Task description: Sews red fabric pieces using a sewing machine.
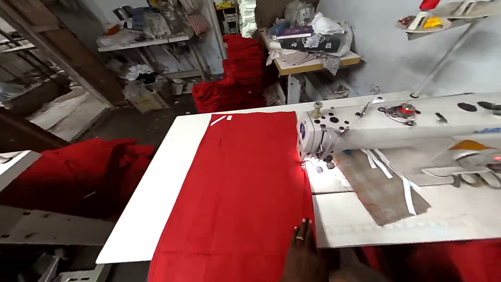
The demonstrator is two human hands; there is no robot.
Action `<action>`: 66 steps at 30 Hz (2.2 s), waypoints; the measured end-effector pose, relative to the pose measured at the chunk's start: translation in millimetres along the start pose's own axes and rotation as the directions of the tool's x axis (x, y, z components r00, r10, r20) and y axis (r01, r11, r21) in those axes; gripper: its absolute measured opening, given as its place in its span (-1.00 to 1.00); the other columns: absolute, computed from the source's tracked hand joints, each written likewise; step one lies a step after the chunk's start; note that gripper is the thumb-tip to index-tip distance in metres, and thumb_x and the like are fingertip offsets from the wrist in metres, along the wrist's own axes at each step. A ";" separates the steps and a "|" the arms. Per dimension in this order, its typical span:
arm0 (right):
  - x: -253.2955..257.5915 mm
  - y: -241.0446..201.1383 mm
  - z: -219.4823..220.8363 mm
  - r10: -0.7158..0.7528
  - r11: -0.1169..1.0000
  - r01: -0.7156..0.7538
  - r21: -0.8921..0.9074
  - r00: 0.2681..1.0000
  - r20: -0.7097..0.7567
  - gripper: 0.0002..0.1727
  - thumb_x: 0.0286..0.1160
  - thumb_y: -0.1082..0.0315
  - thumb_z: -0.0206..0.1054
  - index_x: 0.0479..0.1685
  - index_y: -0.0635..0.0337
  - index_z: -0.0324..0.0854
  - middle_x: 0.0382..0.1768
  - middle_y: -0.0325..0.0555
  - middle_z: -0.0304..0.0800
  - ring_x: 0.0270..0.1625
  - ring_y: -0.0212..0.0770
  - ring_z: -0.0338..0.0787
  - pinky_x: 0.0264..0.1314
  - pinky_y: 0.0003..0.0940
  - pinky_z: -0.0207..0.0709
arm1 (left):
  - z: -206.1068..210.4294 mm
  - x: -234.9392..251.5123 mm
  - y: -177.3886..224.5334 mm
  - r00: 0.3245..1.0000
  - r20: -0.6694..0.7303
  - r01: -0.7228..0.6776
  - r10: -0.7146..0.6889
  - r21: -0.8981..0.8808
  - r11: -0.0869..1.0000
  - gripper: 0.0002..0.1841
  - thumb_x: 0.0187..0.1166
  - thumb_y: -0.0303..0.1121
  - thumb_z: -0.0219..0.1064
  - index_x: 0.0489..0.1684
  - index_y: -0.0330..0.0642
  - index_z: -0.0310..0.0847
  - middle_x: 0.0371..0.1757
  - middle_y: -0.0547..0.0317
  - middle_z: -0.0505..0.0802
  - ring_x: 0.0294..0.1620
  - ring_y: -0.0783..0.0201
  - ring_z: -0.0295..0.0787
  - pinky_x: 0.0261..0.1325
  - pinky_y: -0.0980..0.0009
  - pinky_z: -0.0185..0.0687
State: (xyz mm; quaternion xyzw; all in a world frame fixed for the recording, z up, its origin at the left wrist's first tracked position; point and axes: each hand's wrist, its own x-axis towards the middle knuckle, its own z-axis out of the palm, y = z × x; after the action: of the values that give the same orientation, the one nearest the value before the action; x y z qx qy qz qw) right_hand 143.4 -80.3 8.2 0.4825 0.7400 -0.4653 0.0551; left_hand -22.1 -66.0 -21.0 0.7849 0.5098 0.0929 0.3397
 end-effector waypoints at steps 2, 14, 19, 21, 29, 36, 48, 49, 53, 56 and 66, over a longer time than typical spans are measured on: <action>23.3 14.2 -26.7 0.027 0.999 -0.021 0.037 0.981 -0.190 -0.69 0.74 0.37 0.17 0.04 0.44 0.77 -0.17 0.32 0.85 -0.08 0.27 0.85 0.12 0.25 0.62 | 29.4 -10.7 -10.5 0.954 -0.282 -0.104 0.104 0.017 0.994 -0.64 0.58 -0.49 0.24 0.18 -0.64 0.70 0.48 -0.46 0.66 0.62 -0.34 0.50 0.72 -0.12 0.26; 135.9 15.2 -25.2 -0.007 0.997 -0.066 -0.045 0.496 -0.868 -0.73 0.41 0.66 0.27 0.02 0.60 0.76 -0.16 0.39 0.79 -0.12 0.26 0.86 0.01 -0.02 0.75 | 43.5 9.4 -0.4 0.939 -0.292 -0.116 0.181 0.225 0.967 -0.70 0.42 -0.51 0.35 0.01 -0.55 0.81 0.33 -0.50 0.76 0.51 -0.44 0.59 0.57 -0.23 0.42; 125.4 15.5 -15.8 -0.035 0.998 -0.023 -0.052 0.477 -0.878 -0.69 0.32 0.68 0.29 0.04 0.59 0.77 -0.19 0.35 0.80 -0.19 0.21 0.87 -0.06 -0.04 0.76 | 53.1 21.2 -9.3 0.883 -0.385 -0.146 0.268 0.318 0.937 -0.65 0.43 -0.35 0.41 0.03 -0.48 0.83 0.21 -0.42 0.84 0.40 -0.42 0.70 0.46 -0.26 0.53; 126.4 14.3 -23.4 -0.007 0.999 -0.036 -0.031 0.527 -0.850 -0.68 0.37 0.66 0.28 0.09 0.60 0.75 -0.14 0.37 0.80 -0.15 0.24 0.86 -0.01 -0.02 0.74 | 52.1 21.5 -11.4 0.878 -0.386 -0.162 0.282 0.315 0.935 -0.64 0.44 -0.34 0.40 0.06 -0.45 0.83 0.21 -0.42 0.84 0.41 -0.42 0.69 0.46 -0.29 0.51; 126.7 17.9 -10.9 -0.067 0.996 -0.021 -0.086 0.454 -0.889 -0.67 0.25 0.69 0.32 0.03 0.59 0.77 -0.25 0.32 0.78 -0.28 0.19 0.86 -0.16 -0.05 0.77 | 39.8 15.4 -32.1 0.892 -0.394 -0.236 0.221 0.009 0.972 -0.70 0.35 -0.42 0.33 -0.09 -0.42 0.87 0.19 -0.08 0.91 0.57 -0.40 0.54 0.60 -0.62 -0.11; 127.6 15.5 -23.1 -0.014 0.998 -0.050 -0.048 0.532 -0.846 -0.68 0.38 0.66 0.29 0.09 0.60 0.74 -0.18 0.36 0.78 -0.22 0.23 0.85 -0.08 -0.01 0.74 | 5.2 37.3 -59.4 0.925 -0.201 -0.348 0.323 -0.107 0.931 -0.53 0.48 -0.16 0.09 -0.12 -0.29 0.90 0.22 -0.01 0.91 0.72 -0.44 0.30 0.65 -0.61 -0.49; 110.3 1.3 -22.4 0.065 0.991 -0.130 -0.034 0.682 -0.729 -0.75 0.51 0.60 0.27 0.03 0.68 0.66 0.01 0.49 0.75 0.05 0.32 0.85 0.19 0.00 0.70 | -27.8 100.7 -89.0 0.887 -0.297 -0.421 0.353 -0.210 0.882 -0.85 0.45 -0.52 0.42 -0.17 -0.37 0.89 0.08 -0.14 0.92 0.48 -0.30 0.63 0.67 -0.42 0.04; 108.2 3.4 -20.2 0.038 0.994 -0.104 -0.044 0.675 -0.737 -0.77 0.51 0.61 0.26 -0.01 0.67 0.68 -0.02 0.49 0.76 0.03 0.32 0.85 0.17 0.00 0.71 | -24.1 102.0 -86.8 0.867 -0.317 -0.441 0.386 -0.123 0.889 -0.86 0.48 -0.53 0.38 -0.21 -0.36 0.88 0.03 -0.13 0.93 0.38 -0.28 0.71 0.59 -0.34 0.26; 103.5 27.5 -13.1 -0.108 0.991 0.132 -0.032 0.626 -0.773 -0.78 0.42 0.58 0.36 -0.05 0.57 0.75 -0.01 0.40 0.76 -0.01 0.24 0.83 0.15 -0.04 0.71 | -20.9 103.7 -77.0 0.861 -0.342 -0.419 0.376 -0.060 0.906 -0.84 0.50 -0.60 0.30 -0.26 -0.47 0.84 -0.02 -0.24 0.90 0.15 -0.21 0.81 0.35 0.03 0.64; 118.4 45.4 -14.7 -0.258 0.960 0.222 -0.168 0.485 -0.836 -0.84 0.40 0.61 0.35 -0.15 0.49 0.82 -0.02 0.31 0.85 0.06 0.22 0.87 0.19 -0.03 0.74 | -33.9 111.0 -84.3 0.924 -0.238 -0.362 0.300 -0.291 0.886 -0.81 0.58 -0.53 0.26 -0.22 -0.49 0.79 0.01 -0.23 0.87 0.22 -0.09 0.75 0.43 0.07 0.52; 142.7 48.3 -62.0 -0.012 0.991 0.112 0.067 0.588 -0.809 -0.92 0.37 0.59 0.46 -0.28 0.43 0.86 -0.28 0.22 0.82 -0.14 0.13 0.82 0.06 0.02 0.66 | -42.4 147.5 -99.4 0.862 -0.279 -0.471 0.424 -0.128 0.873 -0.83 0.54 -0.51 0.35 -0.25 -0.40 0.89 -0.01 -0.13 0.91 0.21 -0.08 0.78 0.39 0.04 0.57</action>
State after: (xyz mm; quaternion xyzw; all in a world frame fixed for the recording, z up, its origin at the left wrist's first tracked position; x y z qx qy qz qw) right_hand 127.7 65.2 -63.5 0.6168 0.6742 -0.2384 -0.3289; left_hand -47.9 104.8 -81.1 0.8282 0.3390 0.3130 0.3181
